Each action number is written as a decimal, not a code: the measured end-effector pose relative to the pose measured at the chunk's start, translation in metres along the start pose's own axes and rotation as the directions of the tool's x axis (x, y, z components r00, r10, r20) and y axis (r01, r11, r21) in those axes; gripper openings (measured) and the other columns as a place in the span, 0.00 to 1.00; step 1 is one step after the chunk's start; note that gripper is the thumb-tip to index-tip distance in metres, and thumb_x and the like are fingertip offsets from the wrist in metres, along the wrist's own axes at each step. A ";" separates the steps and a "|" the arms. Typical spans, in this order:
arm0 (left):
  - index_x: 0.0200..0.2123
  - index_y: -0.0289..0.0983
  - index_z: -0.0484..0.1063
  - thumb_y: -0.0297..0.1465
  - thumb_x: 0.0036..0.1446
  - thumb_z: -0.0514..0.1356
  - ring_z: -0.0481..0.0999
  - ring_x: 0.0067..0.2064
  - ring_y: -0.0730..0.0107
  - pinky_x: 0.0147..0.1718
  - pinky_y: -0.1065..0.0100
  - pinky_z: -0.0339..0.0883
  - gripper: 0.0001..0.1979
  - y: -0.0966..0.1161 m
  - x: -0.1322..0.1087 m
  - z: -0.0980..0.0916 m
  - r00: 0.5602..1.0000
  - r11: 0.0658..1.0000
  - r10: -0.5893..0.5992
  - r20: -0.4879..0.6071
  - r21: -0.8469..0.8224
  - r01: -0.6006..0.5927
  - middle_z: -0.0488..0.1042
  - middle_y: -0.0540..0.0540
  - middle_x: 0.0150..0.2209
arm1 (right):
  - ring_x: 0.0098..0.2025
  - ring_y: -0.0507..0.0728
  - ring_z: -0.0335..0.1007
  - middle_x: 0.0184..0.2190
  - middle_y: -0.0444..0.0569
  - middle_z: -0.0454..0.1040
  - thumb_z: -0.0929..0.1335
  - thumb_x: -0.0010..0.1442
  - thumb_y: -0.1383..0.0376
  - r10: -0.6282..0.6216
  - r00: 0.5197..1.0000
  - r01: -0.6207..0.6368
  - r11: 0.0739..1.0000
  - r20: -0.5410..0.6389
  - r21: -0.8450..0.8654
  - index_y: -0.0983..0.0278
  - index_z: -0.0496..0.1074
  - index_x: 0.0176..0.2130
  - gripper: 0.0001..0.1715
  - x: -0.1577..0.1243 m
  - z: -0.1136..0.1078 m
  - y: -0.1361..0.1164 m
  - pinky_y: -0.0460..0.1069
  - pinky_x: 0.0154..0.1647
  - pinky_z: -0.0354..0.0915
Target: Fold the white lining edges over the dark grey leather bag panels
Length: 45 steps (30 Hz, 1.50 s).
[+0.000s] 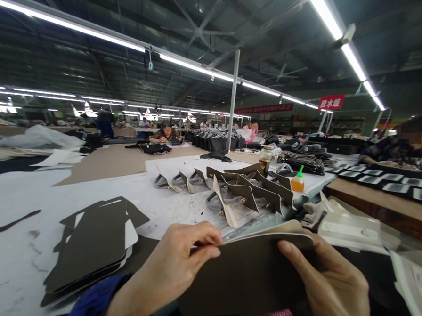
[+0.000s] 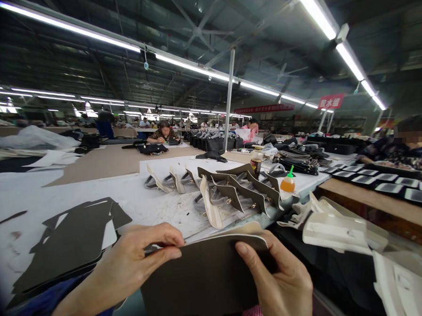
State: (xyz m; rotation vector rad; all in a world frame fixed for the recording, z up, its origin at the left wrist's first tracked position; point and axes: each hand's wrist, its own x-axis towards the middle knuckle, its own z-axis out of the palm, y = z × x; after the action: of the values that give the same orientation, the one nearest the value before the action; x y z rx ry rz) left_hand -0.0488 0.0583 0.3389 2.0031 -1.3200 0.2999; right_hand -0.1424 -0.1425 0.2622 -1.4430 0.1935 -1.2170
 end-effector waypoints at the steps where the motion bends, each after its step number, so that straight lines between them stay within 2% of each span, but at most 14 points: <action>1: 0.32 0.34 0.76 0.20 0.56 0.65 0.80 0.29 0.74 0.30 0.79 0.71 0.05 0.000 -0.001 0.004 1.000 1.000 -0.013 -0.021 -0.006 0.012 0.81 0.52 0.27 | 0.31 0.53 0.73 0.30 0.41 0.82 0.76 0.52 0.54 -0.003 1.000 0.003 1.000 -0.007 -0.022 0.58 0.81 0.29 0.10 -0.004 0.003 -0.004 0.41 0.33 0.67; 4: 0.38 0.35 0.75 0.20 0.55 0.67 0.82 0.30 0.72 0.32 0.77 0.72 0.08 0.001 -0.007 0.013 0.995 1.000 0.009 -0.096 0.001 -0.009 0.82 0.52 0.29 | 0.32 0.54 0.74 0.30 0.41 0.82 0.75 0.52 0.53 0.041 0.998 -0.044 0.997 -0.052 -0.061 0.57 0.82 0.30 0.10 -0.012 0.011 -0.012 0.42 0.34 0.67; 7: 0.42 0.34 0.78 0.19 0.54 0.69 0.84 0.33 0.70 0.36 0.77 0.73 0.12 0.001 -0.011 0.016 0.977 0.987 0.153 -0.151 0.061 -0.146 0.84 0.49 0.33 | 0.34 0.55 0.74 0.31 0.42 0.83 0.77 0.49 0.51 0.122 0.990 -0.125 0.991 -0.069 -0.046 0.58 0.82 0.33 0.15 -0.014 0.013 -0.010 0.43 0.36 0.68; 10: 0.40 0.30 0.80 0.20 0.55 0.68 0.84 0.32 0.69 0.34 0.77 0.74 0.08 0.001 -0.010 0.014 0.947 0.961 0.274 -0.166 0.095 -0.262 0.85 0.45 0.33 | 0.35 0.56 0.75 0.30 0.44 0.82 0.78 0.47 0.48 0.212 0.977 -0.212 0.977 -0.029 0.015 0.60 0.82 0.35 0.21 -0.011 0.011 -0.001 0.43 0.34 0.70; 15: 0.41 0.27 0.80 0.21 0.58 0.66 0.83 0.29 0.66 0.30 0.74 0.74 0.07 -0.001 -0.009 0.011 0.933 0.941 0.329 -0.149 0.131 -0.311 0.84 0.43 0.32 | 0.30 0.57 0.75 0.27 0.47 0.81 0.79 0.43 0.45 0.324 0.942 -0.329 0.943 0.087 0.044 0.63 0.81 0.32 0.26 -0.002 0.004 0.018 0.43 0.28 0.72; 18: 0.41 0.30 0.80 0.21 0.59 0.65 0.82 0.28 0.66 0.30 0.73 0.73 0.07 -0.003 -0.009 0.012 0.950 0.949 0.293 -0.110 0.152 -0.275 0.84 0.45 0.31 | 0.32 0.59 0.76 0.28 0.48 0.82 0.78 0.47 0.47 0.278 0.958 -0.279 0.960 0.066 0.017 0.63 0.82 0.34 0.23 -0.003 0.006 0.017 0.45 0.29 0.73; 21: 0.41 0.33 0.81 0.23 0.60 0.64 0.81 0.29 0.65 0.30 0.72 0.72 0.06 -0.003 -0.009 0.016 0.970 0.963 0.234 -0.068 0.156 -0.221 0.83 0.46 0.31 | 0.31 0.57 0.76 0.29 0.46 0.82 0.77 0.49 0.52 0.113 0.993 -0.111 0.992 0.035 -0.058 0.61 0.83 0.32 0.15 -0.011 0.017 0.004 0.45 0.32 0.71; 25: 0.39 0.33 0.80 0.24 0.64 0.60 0.77 0.27 0.69 0.29 0.73 0.69 0.07 0.001 -0.008 0.018 0.986 0.985 0.169 -0.015 0.047 -0.168 0.81 0.47 0.29 | 0.29 0.54 0.75 0.28 0.43 0.81 0.75 0.52 0.58 -0.032 0.985 0.037 0.999 0.167 -0.031 0.58 0.81 0.26 0.08 -0.018 0.027 -0.016 0.44 0.32 0.69; 30: 0.44 0.37 0.81 0.25 0.65 0.59 0.78 0.30 0.72 0.31 0.76 0.69 0.10 0.004 -0.006 0.013 0.993 0.988 0.114 0.023 -0.108 -0.111 0.81 0.49 0.31 | 0.34 0.57 0.80 0.34 0.46 0.83 0.77 0.54 0.60 0.000 0.953 -0.051 0.986 0.304 0.161 0.58 0.82 0.31 0.04 -0.010 0.009 -0.012 0.44 0.35 0.74; 33: 0.50 0.41 0.80 0.23 0.65 0.60 0.78 0.31 0.74 0.34 0.78 0.70 0.15 0.002 -0.010 0.012 0.991 0.986 0.136 0.003 -0.101 -0.135 0.82 0.51 0.33 | 0.37 0.58 0.81 0.38 0.49 0.83 0.77 0.55 0.61 -0.001 0.960 -0.070 0.968 0.281 0.241 0.59 0.81 0.30 0.05 -0.006 0.002 -0.007 0.45 0.36 0.75; 36: 0.54 0.45 0.77 0.22 0.64 0.60 0.80 0.31 0.76 0.34 0.80 0.70 0.18 0.000 -0.014 0.013 0.980 0.977 0.200 -0.011 -0.077 -0.200 0.82 0.53 0.33 | 0.33 0.53 0.76 0.36 0.47 0.79 0.76 0.56 0.61 -0.008 0.964 -0.083 0.941 0.266 0.328 0.60 0.79 0.26 0.09 -0.007 0.006 -0.011 0.42 0.33 0.71; 39: 0.55 0.48 0.75 0.22 0.63 0.61 0.82 0.33 0.75 0.35 0.81 0.72 0.20 -0.001 -0.015 0.013 0.959 0.959 0.280 -0.046 -0.028 -0.281 0.83 0.55 0.35 | 0.33 0.51 0.71 0.34 0.45 0.76 0.77 0.55 0.60 0.066 0.968 -0.162 0.901 0.242 0.403 0.60 0.78 0.24 0.11 -0.011 0.013 -0.019 0.41 0.33 0.68; 42: 0.53 0.46 0.75 0.23 0.64 0.61 0.82 0.30 0.74 0.31 0.80 0.73 0.17 -0.001 -0.014 0.012 0.940 0.942 0.335 -0.067 0.023 -0.335 0.82 0.54 0.31 | 0.33 0.51 0.70 0.34 0.44 0.75 0.78 0.53 0.59 0.127 0.965 -0.219 0.872 0.230 0.438 0.61 0.77 0.23 0.13 -0.013 0.017 -0.024 0.42 0.34 0.67; 45: 0.51 0.44 0.76 0.27 0.66 0.59 0.81 0.25 0.72 0.25 0.78 0.73 0.12 -0.001 -0.011 0.012 0.929 0.930 0.364 -0.068 0.089 -0.358 0.79 0.54 0.26 | 0.33 0.52 0.70 0.32 0.45 0.74 0.78 0.53 0.58 0.111 0.971 -0.194 0.882 0.210 0.429 0.62 0.77 0.23 0.14 -0.012 0.016 -0.023 0.42 0.34 0.67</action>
State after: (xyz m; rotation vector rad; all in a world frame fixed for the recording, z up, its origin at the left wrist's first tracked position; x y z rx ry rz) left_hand -0.0557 0.0584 0.3236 1.7761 -1.6425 0.6061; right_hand -0.1475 -0.1167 0.2780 -1.0994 -0.0943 -0.9187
